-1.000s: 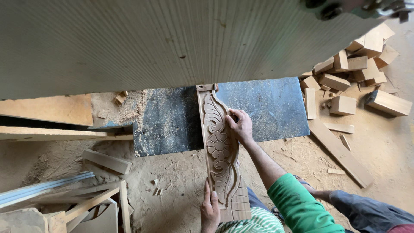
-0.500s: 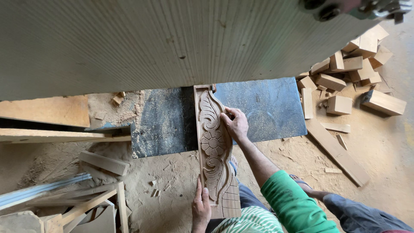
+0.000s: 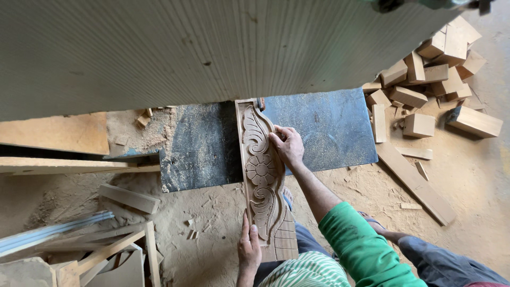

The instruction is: The person guides a carved wooden panel through a bandsaw, carefully following the pre-carved floral pattern to cut along its outline. The person uses both hands to control the wood as the blade cuts through it, producing sawdust.

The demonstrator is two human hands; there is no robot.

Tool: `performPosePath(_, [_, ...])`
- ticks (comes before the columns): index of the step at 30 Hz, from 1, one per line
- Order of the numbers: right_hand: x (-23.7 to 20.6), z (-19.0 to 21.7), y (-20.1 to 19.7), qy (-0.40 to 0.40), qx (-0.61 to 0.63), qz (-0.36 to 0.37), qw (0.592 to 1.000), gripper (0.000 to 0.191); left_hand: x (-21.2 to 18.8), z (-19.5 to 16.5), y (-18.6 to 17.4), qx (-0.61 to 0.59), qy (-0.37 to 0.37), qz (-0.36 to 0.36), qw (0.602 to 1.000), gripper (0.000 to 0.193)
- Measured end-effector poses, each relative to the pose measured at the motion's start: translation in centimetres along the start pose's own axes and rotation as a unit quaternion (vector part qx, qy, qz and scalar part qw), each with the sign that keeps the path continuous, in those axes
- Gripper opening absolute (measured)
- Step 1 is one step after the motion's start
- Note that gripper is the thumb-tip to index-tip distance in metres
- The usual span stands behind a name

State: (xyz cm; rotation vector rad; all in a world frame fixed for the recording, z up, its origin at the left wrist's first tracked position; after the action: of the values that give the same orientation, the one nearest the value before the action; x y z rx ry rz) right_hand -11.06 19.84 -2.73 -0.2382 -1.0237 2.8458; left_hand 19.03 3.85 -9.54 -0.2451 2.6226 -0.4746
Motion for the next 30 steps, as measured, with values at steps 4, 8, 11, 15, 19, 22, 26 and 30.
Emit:
performPosePath(4, [0.1, -0.6, -0.2, -0.012, 0.009, 0.0, 1.0, 0.046, -0.1, -0.1, 0.5, -0.005, 0.007, 0.001, 1.0, 0.061])
performPosePath(8, [0.0, -1.0, -0.5, -0.039, 0.004, -0.006, 0.999, 0.044, -0.5, 0.3, 0.7, -0.004, -0.051, 0.024, 0.998, 0.063])
performPosePath(11, [-0.2, -1.3, -0.7, -0.05, 0.006, -0.005, 0.999, 0.045, -1.0, 0.6, 0.9, -0.005, -0.041, 0.026, 0.999, 0.064])
performPosePath(15, [-0.6, -1.7, -0.8, -0.059, 0.009, -0.006, 0.998, 0.044, -1.4, 0.5, 1.2, 0.011, 0.031, 0.01, 0.999, 0.062])
performPosePath(19, [-1.1, -1.9, -1.1, -0.06, 0.02, 0.001, 0.998, 0.043, -2.3, 0.4, 1.6, 0.017, -0.093, 0.047, 0.994, 0.066])
performPosePath(22, [-1.5, -2.0, -1.3, -0.058, 0.025, 0.005, 0.998, 0.042, -2.9, -0.4, 1.5, 0.003, -0.064, 0.045, 0.997, 0.066])
performPosePath(26, [-2.0, -2.0, -1.5, -0.078, 0.016, -0.004, 0.997, 0.041, -3.7, 0.5, 2.0, -0.017, -0.111, 0.058, 0.992, 0.068])
performPosePath(30, [-2.8, -2.1, -1.7, -0.08, 0.023, 0.0, 0.997, 0.04, -4.4, 1.6, 2.6, -0.003, 0.018, 0.003, 1.0, 0.063])
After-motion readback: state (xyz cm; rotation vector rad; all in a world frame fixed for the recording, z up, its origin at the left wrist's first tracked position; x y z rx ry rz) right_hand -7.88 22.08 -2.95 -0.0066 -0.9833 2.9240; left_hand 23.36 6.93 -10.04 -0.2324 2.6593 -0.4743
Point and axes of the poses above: each hand's wrist, its own x-axis towards the middle knuckle, its own y-axis out of the palm, z = x × y, the point moved 3 cm from there along x, towards the middle knuckle
